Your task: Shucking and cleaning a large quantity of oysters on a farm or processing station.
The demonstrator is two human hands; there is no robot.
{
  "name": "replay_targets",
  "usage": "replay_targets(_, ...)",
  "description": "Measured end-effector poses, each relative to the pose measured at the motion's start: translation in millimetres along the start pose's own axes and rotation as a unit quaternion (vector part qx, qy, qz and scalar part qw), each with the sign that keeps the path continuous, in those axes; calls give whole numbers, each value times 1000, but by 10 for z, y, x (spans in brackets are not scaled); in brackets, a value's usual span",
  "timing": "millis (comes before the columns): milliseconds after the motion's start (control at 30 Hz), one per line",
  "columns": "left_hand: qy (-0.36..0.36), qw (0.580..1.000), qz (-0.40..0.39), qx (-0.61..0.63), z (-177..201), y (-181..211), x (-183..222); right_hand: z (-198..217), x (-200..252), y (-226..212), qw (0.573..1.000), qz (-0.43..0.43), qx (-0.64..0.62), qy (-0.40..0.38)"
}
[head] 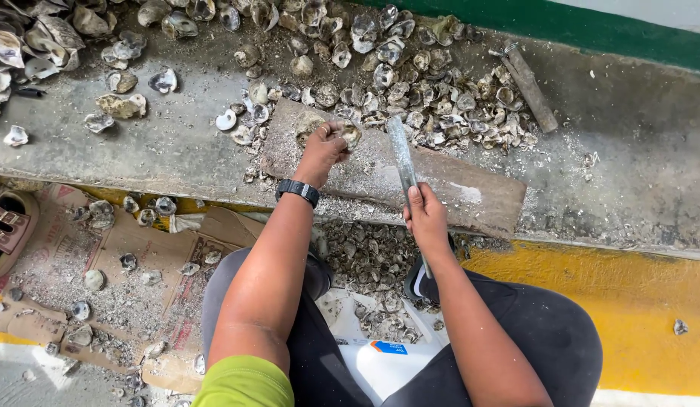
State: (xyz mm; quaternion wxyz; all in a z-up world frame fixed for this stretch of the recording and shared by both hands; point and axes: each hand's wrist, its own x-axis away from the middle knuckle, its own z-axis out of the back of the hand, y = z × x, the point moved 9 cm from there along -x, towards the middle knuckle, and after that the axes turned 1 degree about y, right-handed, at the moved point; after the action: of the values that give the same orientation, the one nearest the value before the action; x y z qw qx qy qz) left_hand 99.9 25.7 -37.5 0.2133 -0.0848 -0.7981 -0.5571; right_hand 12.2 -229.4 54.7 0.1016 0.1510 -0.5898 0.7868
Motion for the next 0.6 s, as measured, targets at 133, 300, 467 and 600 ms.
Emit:
replay_targets(133,9,998,10,61,-48,110,98,-29,20,-32,1000,26,10,-14)
replay_targets(300,17,997,-42,64,37,84,-2,-51,16,-11,1000,10,-15,-23)
replay_targets(467,72,995,-62,42,180,216,-33,-33,-5,-3,1000,11,-10,-18)
replay_targets(600,187,966,-116,-137,561,693,233,4,-54,64,1000,16,10,-6)
